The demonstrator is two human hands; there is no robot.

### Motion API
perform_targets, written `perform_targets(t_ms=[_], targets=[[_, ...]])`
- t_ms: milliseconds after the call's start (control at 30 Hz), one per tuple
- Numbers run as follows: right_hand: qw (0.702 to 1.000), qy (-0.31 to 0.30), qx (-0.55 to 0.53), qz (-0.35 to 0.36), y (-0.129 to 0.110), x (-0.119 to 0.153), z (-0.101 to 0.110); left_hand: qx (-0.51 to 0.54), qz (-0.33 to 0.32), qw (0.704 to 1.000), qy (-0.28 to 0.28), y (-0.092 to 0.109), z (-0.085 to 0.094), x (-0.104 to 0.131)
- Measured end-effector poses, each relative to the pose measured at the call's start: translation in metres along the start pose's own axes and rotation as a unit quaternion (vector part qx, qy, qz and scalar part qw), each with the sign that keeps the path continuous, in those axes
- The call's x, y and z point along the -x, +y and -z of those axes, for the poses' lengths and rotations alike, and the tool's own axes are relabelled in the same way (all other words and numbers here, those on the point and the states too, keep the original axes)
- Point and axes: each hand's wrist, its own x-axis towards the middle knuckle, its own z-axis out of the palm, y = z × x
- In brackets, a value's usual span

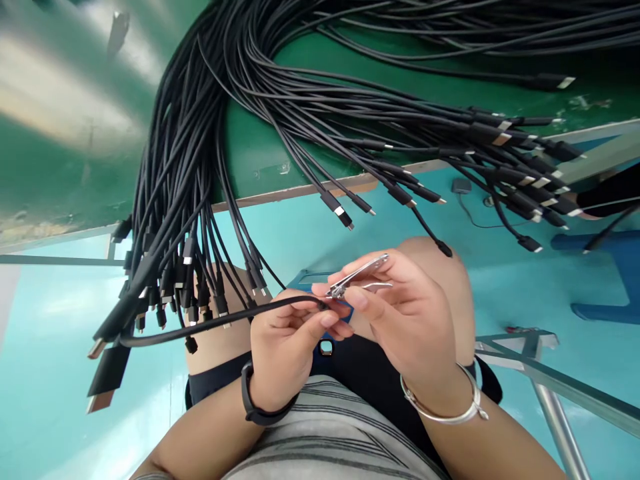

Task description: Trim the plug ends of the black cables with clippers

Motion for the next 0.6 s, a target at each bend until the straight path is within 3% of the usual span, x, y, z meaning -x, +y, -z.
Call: perform_targets(t_ms=[300,467,600], targets=[[1.0,-0.013,0.013,-0.003,-0.005,0.003,0.001,-0.049,-0.085,0.992,-0.08,-0.003,0.007,0.008],[0.997,0.01,0.055,0.045,-0.004,0.012,-0.005,0.006,-0.044,0.997,-0.064,-0.003,0.002,0.009],[0.986,0.038,0.108,0.124,0.0,0.017,-0.011,0.022,-0.043,0.998,-0.037,-0.004,-0.001,0.009]])
